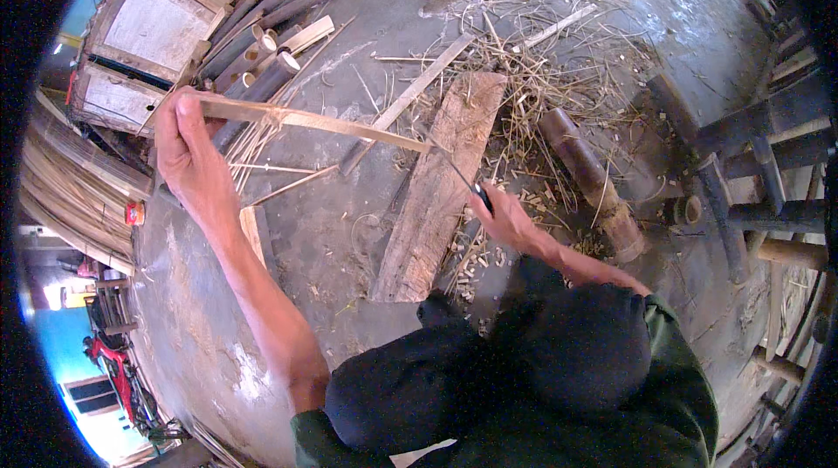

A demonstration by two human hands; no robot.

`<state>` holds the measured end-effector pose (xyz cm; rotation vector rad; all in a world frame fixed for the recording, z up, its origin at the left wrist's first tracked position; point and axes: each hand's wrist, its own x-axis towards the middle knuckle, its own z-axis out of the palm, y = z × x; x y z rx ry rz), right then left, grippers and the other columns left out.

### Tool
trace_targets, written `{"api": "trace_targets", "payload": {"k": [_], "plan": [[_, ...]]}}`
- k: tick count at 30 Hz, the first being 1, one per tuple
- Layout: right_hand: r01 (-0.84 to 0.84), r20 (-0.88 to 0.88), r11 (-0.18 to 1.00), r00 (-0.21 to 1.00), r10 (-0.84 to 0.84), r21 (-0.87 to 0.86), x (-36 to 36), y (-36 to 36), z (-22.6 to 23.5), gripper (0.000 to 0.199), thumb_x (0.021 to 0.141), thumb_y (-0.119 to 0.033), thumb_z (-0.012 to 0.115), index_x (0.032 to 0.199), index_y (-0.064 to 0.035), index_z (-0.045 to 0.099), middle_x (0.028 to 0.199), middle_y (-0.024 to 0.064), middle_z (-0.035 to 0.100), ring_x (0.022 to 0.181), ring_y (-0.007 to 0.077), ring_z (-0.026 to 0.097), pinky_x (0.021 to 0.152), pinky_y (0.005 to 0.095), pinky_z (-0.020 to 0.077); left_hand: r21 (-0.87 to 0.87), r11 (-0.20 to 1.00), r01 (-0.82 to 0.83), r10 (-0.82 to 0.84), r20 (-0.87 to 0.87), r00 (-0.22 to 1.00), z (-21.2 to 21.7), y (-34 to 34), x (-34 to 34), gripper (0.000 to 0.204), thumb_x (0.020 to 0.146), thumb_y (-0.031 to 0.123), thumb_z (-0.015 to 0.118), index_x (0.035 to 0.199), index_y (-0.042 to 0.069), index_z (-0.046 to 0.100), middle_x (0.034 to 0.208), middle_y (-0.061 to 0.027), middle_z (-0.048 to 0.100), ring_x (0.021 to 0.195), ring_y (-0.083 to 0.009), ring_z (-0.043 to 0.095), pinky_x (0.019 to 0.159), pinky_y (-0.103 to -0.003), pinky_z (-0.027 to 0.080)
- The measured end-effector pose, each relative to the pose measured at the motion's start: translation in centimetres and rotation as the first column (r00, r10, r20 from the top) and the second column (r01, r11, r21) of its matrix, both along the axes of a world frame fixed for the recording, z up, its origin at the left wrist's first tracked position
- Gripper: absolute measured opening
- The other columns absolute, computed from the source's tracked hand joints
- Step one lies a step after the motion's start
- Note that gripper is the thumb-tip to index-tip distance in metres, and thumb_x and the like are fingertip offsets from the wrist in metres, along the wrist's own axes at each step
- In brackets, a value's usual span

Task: The person sits on the floor and uses a knife to shave thin bamboo strips, repeatedly peeling off layers and rotating the strips to smooth them. The person handles multiple strips one at a time, placing finished pieces aside.

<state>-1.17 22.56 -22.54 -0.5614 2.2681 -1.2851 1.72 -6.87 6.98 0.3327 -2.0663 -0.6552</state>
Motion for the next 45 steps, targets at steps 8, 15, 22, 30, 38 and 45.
{"api": "trace_targets", "payload": {"k": [8, 15, 22, 30, 38, 45], "plan": [[0.201, 0.466, 0.969, 0.877, -0.113, -0.142, 0.2, 2.1, -0.1, 0.040, 0.098, -0.040, 0.051, 0.084, -0.0028, 0.053, 0.056, 0.0063, 0.052, 0.043, 0.0176, 0.049, 0.043, 0.0321, 0.0404, 0.617, 0.732, 0.287, 0.064, -0.482, 0.874, -2.4, -0.6, 0.3, 0.026, 0.100, 0.028, 0.051, 0.105, 0.002, 0.050, 0.080, -0.0054, 0.055, 0.074, -0.0158, 0.054, 0.073, -0.030, 0.048], [0.291, 0.432, 0.931, 0.885, -0.176, -0.218, -1.0, 2.3, 3.9, 0.038, 0.098, -0.042, 0.051, 0.103, -0.0043, 0.053, 0.059, -0.0003, 0.047, 0.043, 0.0093, 0.046, 0.041, 0.0259, 0.0391, 0.691, 0.374, 0.619, 0.154, -0.704, 0.694, -9.1, -11.3, 7.6, 0.023, 0.098, 0.027, 0.048, 0.085, 0.008, 0.050, 0.066, 0.0014, 0.043, 0.056, -0.0117, 0.038, 0.052, -0.025, 0.034], [0.190, 0.165, 0.762, 0.980, -0.110, -0.620, -3.6, 0.3, 10.1, 0.065, 0.091, -0.048, 0.058, 0.132, 0.0002, 0.042, 0.076, 0.0018, 0.048, 0.056, 0.0097, 0.048, 0.046, 0.0262, 0.0427, 0.833, -0.051, 0.552, 0.470, -0.467, 0.749, -26.1, -10.0, 4.6, 0.029, 0.097, 0.030, 0.050, 0.082, 0.006, 0.053, 0.056, 0.0029, 0.030, 0.047, -0.0111, 0.032, 0.044, -0.023, 0.033], [0.175, -0.058, 0.867, 0.972, -0.227, -0.467, -6.0, -0.6, 15.7, 0.027, 0.099, -0.020, 0.054, 0.119, -0.0027, 0.052, 0.066, -0.0014, 0.048, 0.049, 0.0053, 0.045, 0.043, 0.0232, 0.0400, 0.996, 0.079, -0.035, 0.257, 0.014, 0.966, -28.7, -3.7, 5.4, 0.042, 0.098, 0.036, 0.051, 0.122, 0.002, 0.050, 0.094, -0.0086, 0.053, 0.084, -0.0183, 0.051, 0.084, -0.032, 0.046], [-0.129, -0.435, 0.966, 0.900, 0.020, -0.223, -8.1, -6.3, 18.7, 0.032, 0.092, -0.032, 0.063, 0.101, -0.0008, 0.059, 0.068, 0.0088, 0.059, 0.059, 0.0204, 0.060, 0.056, 0.0355, 0.0464, 0.171, 0.859, 0.483, -0.505, 0.124, 0.854, -13.0, 4.1, -0.8, 0.038, 0.089, 0.015, 0.066, 0.122, 0.002, 0.056, 0.104, -0.0142, 0.065, 0.089, -0.0209, 0.061, 0.086, -0.034, 0.049], [-0.297, -0.172, 0.901, 0.952, 0.253, -0.316, -4.9, -8.6, 24.0, 0.032, 0.095, -0.026, 0.058, 0.111, 0.0012, 0.056, 0.066, 0.0005, 0.052, 0.048, 0.0092, 0.051, 0.044, 0.0267, 0.0402, 0.275, 0.956, 0.098, -0.147, 0.163, 0.976, -10.5, -2.1, 1.3, 0.023, 0.085, 0.019, 0.073, 0.088, -0.001, 0.061, 0.069, -0.0107, 0.063, 0.060, -0.0154, 0.054, 0.058, -0.032, 0.045]]}}
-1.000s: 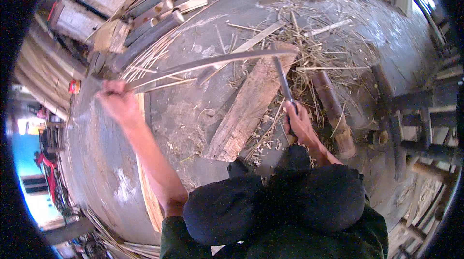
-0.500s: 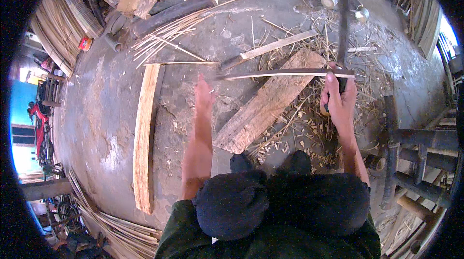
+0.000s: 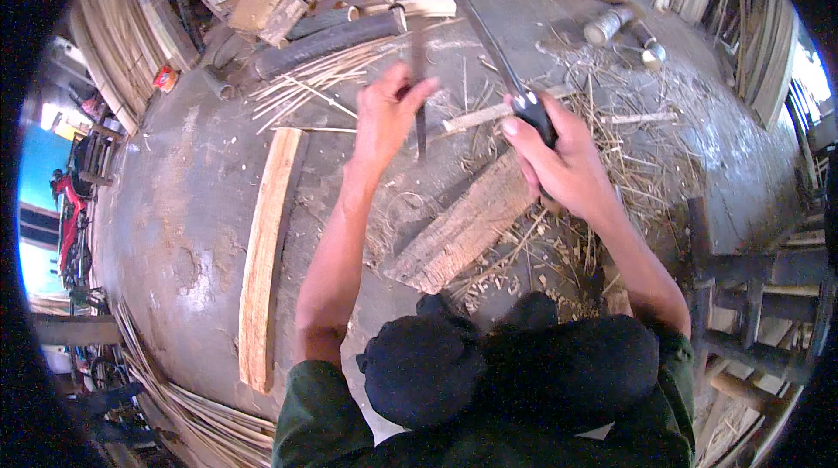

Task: The person sits on the floor and uses a knife to shave thin bamboo strips, repeatedly peeling off layers and rotating the strips to smooth them. The person handles multiple strips one at a time, placing finished pieces aside.

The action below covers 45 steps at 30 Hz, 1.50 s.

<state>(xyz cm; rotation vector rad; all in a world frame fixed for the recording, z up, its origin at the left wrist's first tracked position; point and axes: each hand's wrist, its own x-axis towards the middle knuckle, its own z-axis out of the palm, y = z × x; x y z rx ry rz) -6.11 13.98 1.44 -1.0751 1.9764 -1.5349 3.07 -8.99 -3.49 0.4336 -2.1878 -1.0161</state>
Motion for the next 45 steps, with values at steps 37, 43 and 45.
{"api": "trace_targets", "payload": {"k": [37, 43, 45], "plan": [[-0.313, 0.148, 0.940, 0.932, 0.332, -0.138, 6.8, 0.0, 4.6, 0.050, 0.103, -0.025, 0.043, 0.148, -0.0101, 0.025, 0.079, 0.0060, 0.049, 0.050, 0.0110, 0.049, 0.048, 0.0246, 0.0448, -0.195, 0.966, -0.169, 0.161, -0.055, 0.985, 2.8, 5.0, 4.3, 0.014, 0.086, 0.011, 0.070, 0.090, -0.002, 0.065, 0.059, -0.0171, 0.055, 0.047, -0.0247, 0.048, 0.048, -0.035, 0.043], [-0.301, -0.522, 0.929, 0.839, 0.152, -0.214, 5.6, -1.1, 3.2, 0.047, 0.103, -0.022, 0.042, 0.146, -0.0077, 0.027, 0.080, 0.0050, 0.048, 0.052, 0.0078, 0.049, 0.049, 0.0238, 0.0427, -0.115, 0.983, -0.140, 0.137, -0.033, 0.990, 3.6, 5.1, 4.5, 0.014, 0.084, 0.011, 0.072, 0.089, -0.002, 0.067, 0.060, -0.0159, 0.058, 0.048, -0.0230, 0.051, 0.048, -0.034, 0.042], [-0.302, -0.300, 0.940, 0.922, 0.247, -0.155, 5.7, -0.7, 4.4, 0.047, 0.104, -0.023, 0.041, 0.146, -0.0082, 0.027, 0.081, 0.0051, 0.048, 0.051, 0.0077, 0.050, 0.048, 0.0236, 0.0430, -0.156, 0.979, -0.133, 0.131, -0.024, 0.991, 4.3, 5.0, 4.8, 0.014, 0.084, 0.010, 0.072, 0.088, -0.002, 0.067, 0.060, -0.0154, 0.057, 0.048, -0.0222, 0.052, 0.048, -0.034, 0.042]]}}
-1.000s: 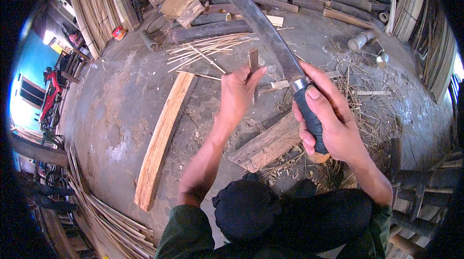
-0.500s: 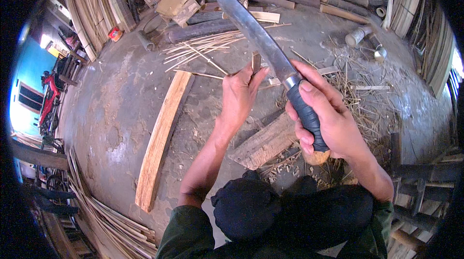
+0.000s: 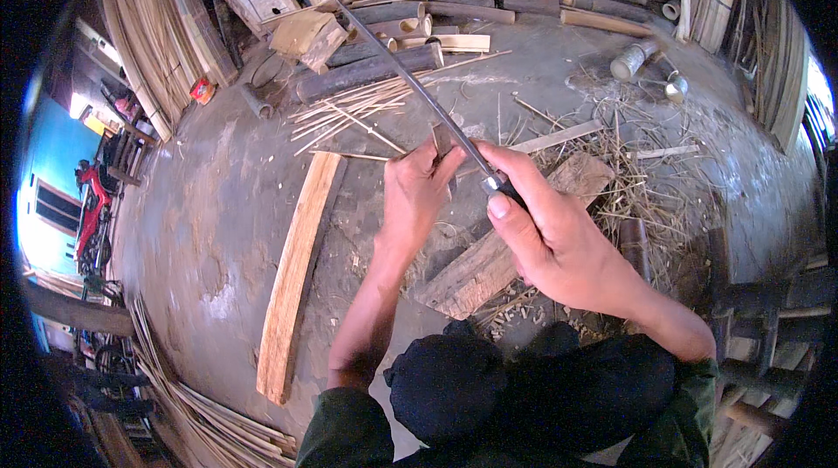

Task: The person sits on the floor and uses a knife to shave thin bamboo strips, repeatedly peeling off layers and rotating the strips to smooth them. The person handles multiple strips one at a time, placing finished pieces aside.

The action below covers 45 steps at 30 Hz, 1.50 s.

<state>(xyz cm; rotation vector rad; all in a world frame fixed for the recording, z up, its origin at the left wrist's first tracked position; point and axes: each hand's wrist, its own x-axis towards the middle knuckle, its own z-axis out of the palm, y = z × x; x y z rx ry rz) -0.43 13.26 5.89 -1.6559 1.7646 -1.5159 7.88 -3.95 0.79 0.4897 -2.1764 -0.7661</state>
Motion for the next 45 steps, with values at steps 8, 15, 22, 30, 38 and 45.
{"api": "trace_targets", "payload": {"k": [8, 15, 22, 30, 38, 45], "plan": [[-0.224, 0.672, 0.946, 0.740, 0.008, 0.235, 1.2, 1.7, 4.0, 0.045, 0.105, -0.025, 0.039, 0.145, -0.0101, 0.027, 0.085, 0.0048, 0.046, 0.050, 0.0080, 0.048, 0.045, 0.0218, 0.0421, 0.004, 0.999, -0.047, 0.046, 0.153, 0.987, 0.3, 0.0, 0.0, 0.012, 0.082, 0.009, 0.069, 0.084, -0.003, 0.068, 0.061, -0.0160, 0.061, 0.053, -0.0169, 0.056, 0.052, -0.033, 0.045], [-0.004, 0.273, 0.972, 0.960, -0.063, 0.235, 0.4, 1.0, 2.0, 0.039, 0.103, -0.024, 0.041, 0.137, -0.0074, 0.033, 0.081, 0.0201, 0.056, 0.070, 0.0370, 0.060, 0.067, 0.0441, 0.0467, -0.343, 0.938, -0.044, 0.198, 0.429, 0.881, 6.4, -1.1, 3.2, 0.034, 0.086, 0.029, 0.070, 0.104, 0.000, 0.068, 0.082, -0.0227, 0.068, 0.072, -0.0320, 0.068, 0.067, -0.039, 0.052], [0.001, 0.287, 0.968, 0.955, -0.075, 0.251, 0.6, 0.4, 2.5, 0.039, 0.101, -0.019, 0.045, 0.137, -0.0087, 0.034, 0.079, 0.0208, 0.058, 0.071, 0.0367, 0.063, 0.064, 0.0439, 0.0477, -0.356, 0.908, -0.219, 0.171, -0.160, 0.972, 15.1, -12.0, -1.2, 0.033, 0.090, 0.028, 0.064, 0.113, 0.004, 0.067, 0.104, -0.0152, 0.070, 0.091, -0.0232, 0.068, 0.081, -0.035, 0.051], [0.185, 0.016, 0.967, 0.982, -0.190, 0.177, -2.5, -2.4, -9.0, 0.040, 0.100, -0.028, 0.045, 0.133, -0.0077, 0.042, 0.086, 0.0243, 0.063, 0.078, 0.0381, 0.066, 0.067, 0.0463, 0.0513, 0.629, 0.680, 0.376, -0.204, -0.330, 0.922, -0.7, -11.5, -12.1, 0.036, 0.095, 0.032, 0.055, 0.115, 0.002, 0.063, 0.099, -0.0135, 0.070, 0.089, -0.0213, 0.068, 0.081, -0.035, 0.052], [-0.033, 0.450, 0.903, 0.875, -0.181, 0.429, -6.9, 4.5, 3.5, 0.046, 0.101, -0.029, 0.045, 0.141, -0.0086, 0.034, 0.073, 0.0026, 0.044, 0.055, 0.0095, 0.049, 0.044, 0.0272, 0.0446, 0.336, 0.784, 0.521, -0.417, -0.335, 0.845, 8.6, 1.5, -12.2, 0.024, 0.093, 0.020, 0.063, 0.104, -0.001, 0.064, 0.083, -0.0098, 0.071, 0.080, -0.0138, 0.067, 0.070, -0.029, 0.052], [0.287, 0.126, 0.780, 0.899, -0.420, 0.556, -9.3, 6.5, -1.9, 0.027, 0.091, -0.016, 0.060, 0.111, -0.0029, 0.048, 0.067, 0.0060, 0.052, 0.051, 0.0162, 0.057, 0.044, 0.0304, 0.0458, 0.221, 0.884, 0.413, -0.367, -0.221, 0.904, 3.9, 3.4, -16.8, 0.018, 0.088, 0.018, 0.070, 0.087, 0.000, 0.067, 0.075, -0.0039, 0.067, 0.064, -0.0091, 0.057, 0.061, -0.026, 0.045]]}}
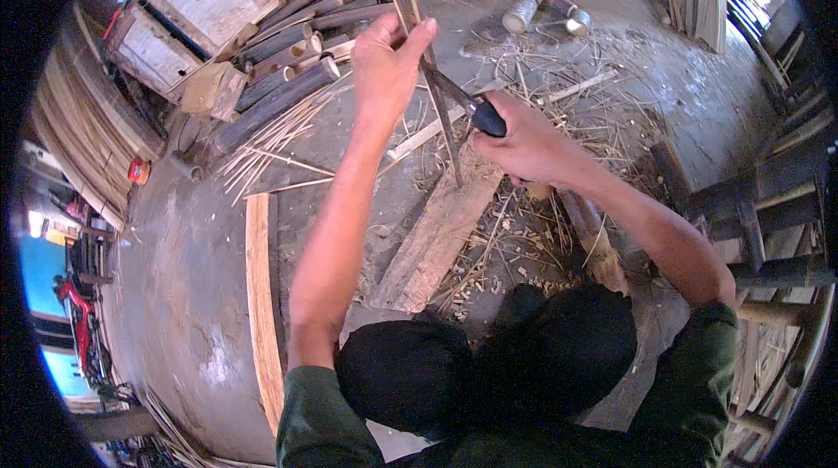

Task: The person sits on the floor and uses a knife to shave thin bamboo strips, repeatedly peeling off layers and rotating the strips to smooth them. The person handles multiple strips one at a time, placing finished pieces aside.

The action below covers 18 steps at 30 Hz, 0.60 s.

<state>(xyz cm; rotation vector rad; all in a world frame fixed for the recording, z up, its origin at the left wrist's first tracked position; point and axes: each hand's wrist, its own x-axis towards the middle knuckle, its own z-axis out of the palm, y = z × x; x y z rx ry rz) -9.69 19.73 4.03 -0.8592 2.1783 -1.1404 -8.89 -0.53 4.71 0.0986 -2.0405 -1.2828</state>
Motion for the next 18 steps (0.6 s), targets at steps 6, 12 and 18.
{"api": "trace_targets", "payload": {"k": [6, 12, 18], "plan": [[0.025, -0.465, 0.991, 0.881, -0.085, -0.132, -0.1, -0.2, -4.9, 0.025, 0.085, -0.010, 0.059, 0.104, 0.0017, 0.049, 0.074, 0.0229, 0.060, 0.060, 0.0380, 0.060, 0.055, 0.0450, 0.0452, 0.246, 0.967, -0.062, 0.073, -0.034, 0.997, -0.9, 1.4, -0.9, 0.018, 0.083, 0.016, 0.074, 0.076, 0.001, 0.066, 0.063, 0.0044, 0.055, 0.059, -0.0059, 0.044, 0.055, -0.026, 0.036], [0.166, -0.309, 0.985, 0.935, -0.175, -0.056, 1.9, 0.4, -17.7, 0.029, 0.078, -0.016, 0.068, 0.098, 0.0008, 0.056, 0.083, 0.0252, 0.064, 0.083, 0.0426, 0.065, 0.067, 0.0488, 0.0501, 0.311, 0.949, 0.043, 0.011, -0.171, 0.985, -1.4, 3.7, -0.4, 0.018, 0.083, 0.013, 0.074, 0.073, 0.002, 0.063, 0.064, 0.0062, 0.053, 0.059, -0.0029, 0.040, 0.053, -0.023, 0.032], [0.068, 0.029, 0.987, 0.997, -0.073, 0.146, 4.7, 3.5, -26.9, 0.031, 0.080, -0.021, 0.068, 0.097, 0.0017, 0.056, 0.079, 0.0216, 0.063, 0.075, 0.0352, 0.063, 0.063, 0.0432, 0.0483, 0.258, 0.966, 0.019, 0.030, -0.186, 0.982, -2.4, 2.2, -1.3, 0.013, 0.083, 0.015, 0.075, 0.080, 0.005, 0.067, 0.061, 0.0056, 0.051, 0.052, -0.0020, 0.039, 0.048, -0.020, 0.027]]}}
